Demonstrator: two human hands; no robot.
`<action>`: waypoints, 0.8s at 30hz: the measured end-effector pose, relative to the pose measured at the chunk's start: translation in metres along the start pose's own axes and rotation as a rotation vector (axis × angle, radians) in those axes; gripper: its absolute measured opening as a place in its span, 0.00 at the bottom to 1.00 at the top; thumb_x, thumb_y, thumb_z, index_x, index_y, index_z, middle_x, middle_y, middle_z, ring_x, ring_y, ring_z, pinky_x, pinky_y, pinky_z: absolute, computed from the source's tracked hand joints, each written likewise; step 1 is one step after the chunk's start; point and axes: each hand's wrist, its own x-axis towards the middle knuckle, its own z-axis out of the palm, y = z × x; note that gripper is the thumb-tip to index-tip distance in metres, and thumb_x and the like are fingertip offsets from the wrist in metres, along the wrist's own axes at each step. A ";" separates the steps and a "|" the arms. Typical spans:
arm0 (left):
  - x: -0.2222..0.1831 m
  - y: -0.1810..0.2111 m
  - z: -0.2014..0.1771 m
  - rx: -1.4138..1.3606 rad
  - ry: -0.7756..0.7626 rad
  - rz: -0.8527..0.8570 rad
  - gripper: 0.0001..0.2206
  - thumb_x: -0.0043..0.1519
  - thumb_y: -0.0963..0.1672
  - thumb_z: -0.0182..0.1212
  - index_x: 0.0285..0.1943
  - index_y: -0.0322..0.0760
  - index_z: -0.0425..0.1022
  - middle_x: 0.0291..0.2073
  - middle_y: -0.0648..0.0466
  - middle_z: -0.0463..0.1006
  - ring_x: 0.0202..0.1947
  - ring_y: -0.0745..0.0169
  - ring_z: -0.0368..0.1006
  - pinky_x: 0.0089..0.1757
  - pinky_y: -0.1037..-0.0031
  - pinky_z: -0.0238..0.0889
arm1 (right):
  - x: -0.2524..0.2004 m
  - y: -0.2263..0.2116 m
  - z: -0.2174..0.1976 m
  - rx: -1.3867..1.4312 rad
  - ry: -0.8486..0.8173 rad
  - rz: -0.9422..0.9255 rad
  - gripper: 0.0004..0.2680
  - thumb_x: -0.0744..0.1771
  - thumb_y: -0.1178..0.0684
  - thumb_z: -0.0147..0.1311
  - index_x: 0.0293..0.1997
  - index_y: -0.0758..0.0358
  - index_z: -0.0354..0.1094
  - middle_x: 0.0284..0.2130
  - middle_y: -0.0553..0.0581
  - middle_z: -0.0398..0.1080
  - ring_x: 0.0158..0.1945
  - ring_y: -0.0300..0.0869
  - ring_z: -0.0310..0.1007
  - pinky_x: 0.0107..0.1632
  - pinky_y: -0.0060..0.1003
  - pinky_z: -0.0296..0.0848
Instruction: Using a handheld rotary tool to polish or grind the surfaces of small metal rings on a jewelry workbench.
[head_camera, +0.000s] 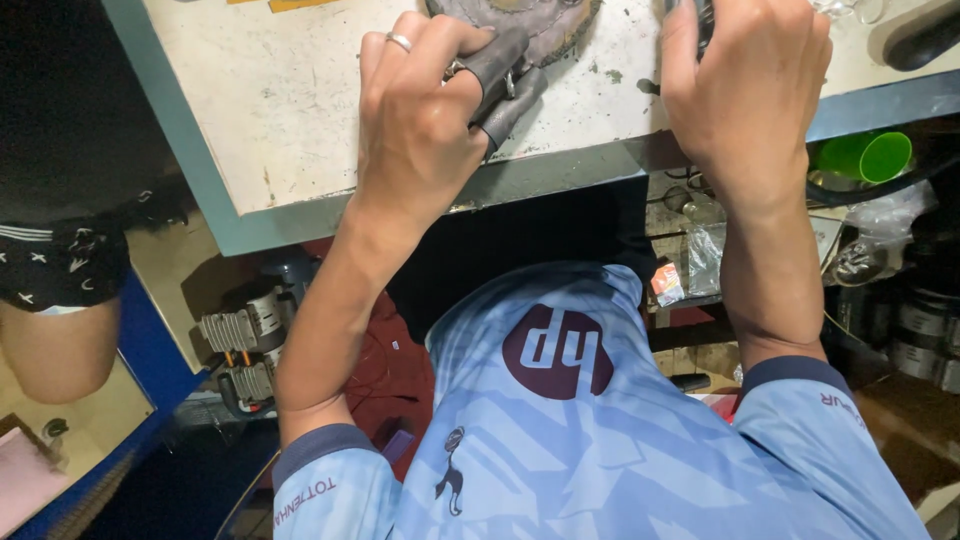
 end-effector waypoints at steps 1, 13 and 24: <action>0.000 0.000 0.000 0.001 0.000 0.000 0.15 0.39 0.26 0.67 0.20 0.26 0.64 0.41 0.50 0.76 0.37 0.49 0.64 0.35 0.63 0.49 | 0.000 0.001 0.001 0.000 0.001 0.000 0.05 0.75 0.56 0.60 0.47 0.69 0.73 0.36 0.66 0.70 0.32 0.63 0.65 0.30 0.51 0.58; 0.003 0.001 0.000 -0.141 0.180 0.033 0.20 0.57 0.37 0.84 0.21 0.30 0.72 0.44 0.55 0.80 0.39 0.56 0.68 0.38 0.64 0.47 | -0.008 -0.011 -0.017 0.394 -0.038 0.018 0.07 0.74 0.62 0.70 0.49 0.72 0.72 0.37 0.64 0.73 0.38 0.53 0.70 0.41 0.47 0.67; 0.014 0.013 -0.013 -0.319 0.269 0.127 0.11 0.62 0.42 0.80 0.34 0.31 0.81 0.45 0.54 0.81 0.41 0.54 0.73 0.42 0.62 0.49 | 0.010 -0.042 -0.035 0.956 -0.249 0.133 0.05 0.71 0.65 0.63 0.47 0.70 0.68 0.35 0.55 0.68 0.36 0.37 0.62 0.37 0.32 0.62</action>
